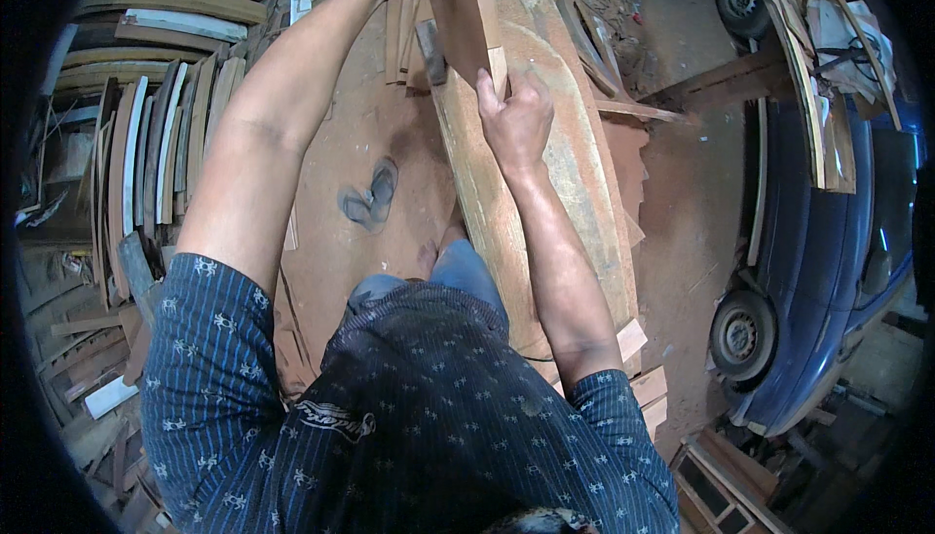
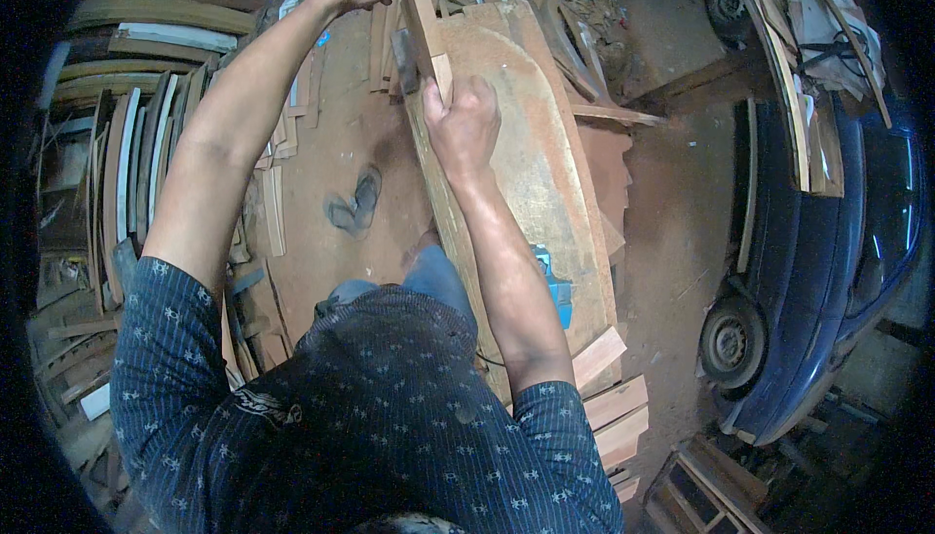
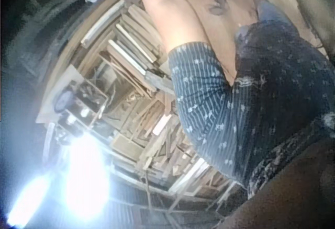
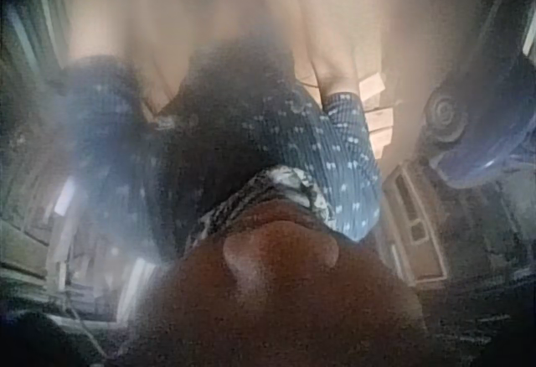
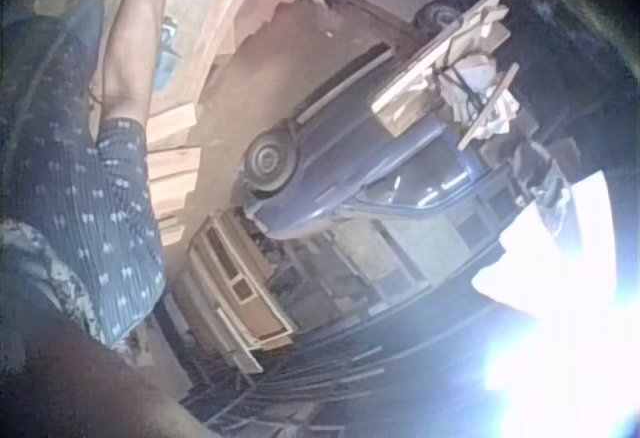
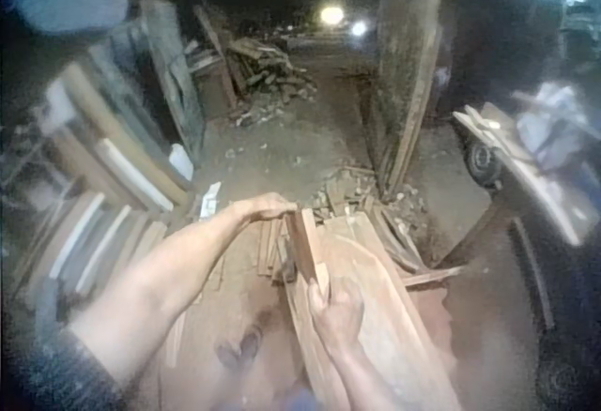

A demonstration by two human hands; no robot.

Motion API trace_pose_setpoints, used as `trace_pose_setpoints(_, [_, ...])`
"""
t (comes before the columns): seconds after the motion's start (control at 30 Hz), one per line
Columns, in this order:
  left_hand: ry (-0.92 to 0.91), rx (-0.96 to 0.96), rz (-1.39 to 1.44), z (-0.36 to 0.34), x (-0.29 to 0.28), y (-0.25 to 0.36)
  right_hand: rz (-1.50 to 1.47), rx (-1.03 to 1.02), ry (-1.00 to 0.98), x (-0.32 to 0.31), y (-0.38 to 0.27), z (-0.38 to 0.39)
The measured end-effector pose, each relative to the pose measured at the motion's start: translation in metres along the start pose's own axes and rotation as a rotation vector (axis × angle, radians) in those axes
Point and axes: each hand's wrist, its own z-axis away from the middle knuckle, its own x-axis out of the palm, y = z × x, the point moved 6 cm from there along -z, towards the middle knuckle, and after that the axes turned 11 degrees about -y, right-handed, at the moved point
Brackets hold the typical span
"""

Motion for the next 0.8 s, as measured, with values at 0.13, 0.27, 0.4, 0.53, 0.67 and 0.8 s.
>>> trace_pose_setpoints(0.13, [-0.054, -0.069, -0.012, -0.011, -0.002, -0.003, 0.070, -0.031, 0.039, -0.004, -0.007, -0.007])
trace_pose_setpoints(0.27, [-0.085, -0.072, 0.029, -0.010, 0.002, 0.014, 0.042, 0.004, 0.004, -0.002, -0.004, -0.010])
trace_pose_setpoints(0.4, [-0.007, -0.010, 0.043, -0.006, -0.004, 0.005, 0.049, -0.098, 0.052, 0.000, -0.018, -0.008])
trace_pose_setpoints(0.53, [0.010, -0.044, 0.029, -0.003, -0.002, 0.003, 0.120, -0.245, 0.098, 0.003, -0.021, -0.004])
trace_pose_setpoints(0.67, [-0.088, -0.137, 0.001, 0.007, 0.008, 0.042, 0.155, -0.265, 0.121, 0.001, -0.008, -0.004])
trace_pose_setpoints(0.8, [-0.044, -0.155, 0.035, 0.005, 0.005, 0.025, 0.098, -0.293, 0.109, 0.006, -0.014, -0.003])
